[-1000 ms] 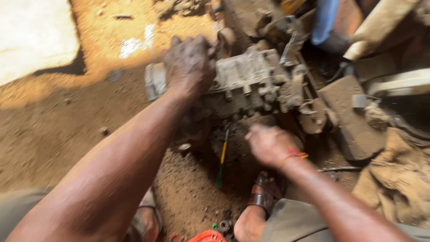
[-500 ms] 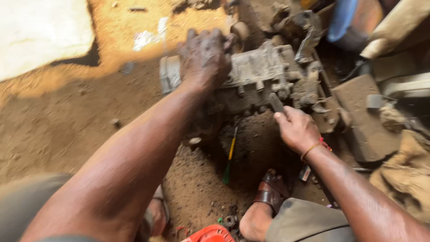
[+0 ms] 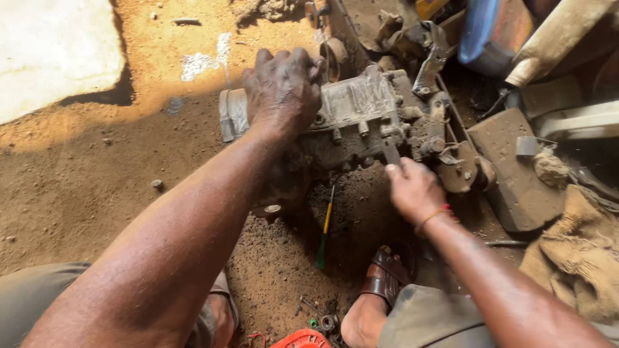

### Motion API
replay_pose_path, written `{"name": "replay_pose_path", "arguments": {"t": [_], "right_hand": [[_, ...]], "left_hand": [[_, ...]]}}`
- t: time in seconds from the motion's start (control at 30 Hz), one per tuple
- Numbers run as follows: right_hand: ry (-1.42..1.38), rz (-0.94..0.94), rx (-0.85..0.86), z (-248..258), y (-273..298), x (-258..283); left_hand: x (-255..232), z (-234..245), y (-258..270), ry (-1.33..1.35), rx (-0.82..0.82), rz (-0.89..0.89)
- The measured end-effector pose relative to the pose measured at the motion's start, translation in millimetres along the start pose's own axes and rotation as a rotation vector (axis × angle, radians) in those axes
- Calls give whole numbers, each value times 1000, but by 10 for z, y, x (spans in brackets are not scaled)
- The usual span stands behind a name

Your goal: The person works on a mechanical component using a metal bar and a wrench while using a cloth to wipe different parts of the assembly.

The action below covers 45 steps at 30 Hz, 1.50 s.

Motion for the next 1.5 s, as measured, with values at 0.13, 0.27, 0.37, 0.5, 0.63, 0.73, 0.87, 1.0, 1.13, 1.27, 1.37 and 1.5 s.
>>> {"name": "replay_pose_path", "arguments": {"t": [0.13,0.27,0.37,0.5,0.63,0.73,0.87,1.0,1.13,1.27,1.37,1.5], "right_hand": [[-28,194,155,-484,97,200],[-20,30,26,-224,10,28],[-92,-62,32,-104,-9,-56],[-28,142,78,-411,72,295],[-170,188,-134,-172,27,376],[-408,-235,75,-291,18,-44],[-323,61,102,-722,-76,177],[-18,533,-251,-564,27,389],[-356,-101,89,-488,23,-10],[-634,-165,34,-157,93,285],[-891,-161,36,365,93,483],[-991,-145,102,1189,449,584]], "left_hand": [[-79,129,44,-22,11,7],[-110,167,63,3,-32,-6],[-98,218,79,-37,-66,-32],[-81,165,55,-11,1,13],[-69,180,85,-22,-114,-68],[-77,101,1,-38,-67,-24],[-61,154,58,-12,-98,-48],[-115,203,49,-28,-195,-81],[-45,52,9,-60,-36,-24],[-88,141,26,-25,-38,-20],[-185,275,116,-24,-16,-42],[-633,290,401,-116,-74,-341]]}}
Point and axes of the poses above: each hand's wrist, its own y-axis away from the middle knuckle, its own z-axis out of the back of the hand, x = y × z, the point moved 9 cm from there along -y, towards the middle knuckle, and after that the axes turned 3 degrees about z, right-handed, at the moved point
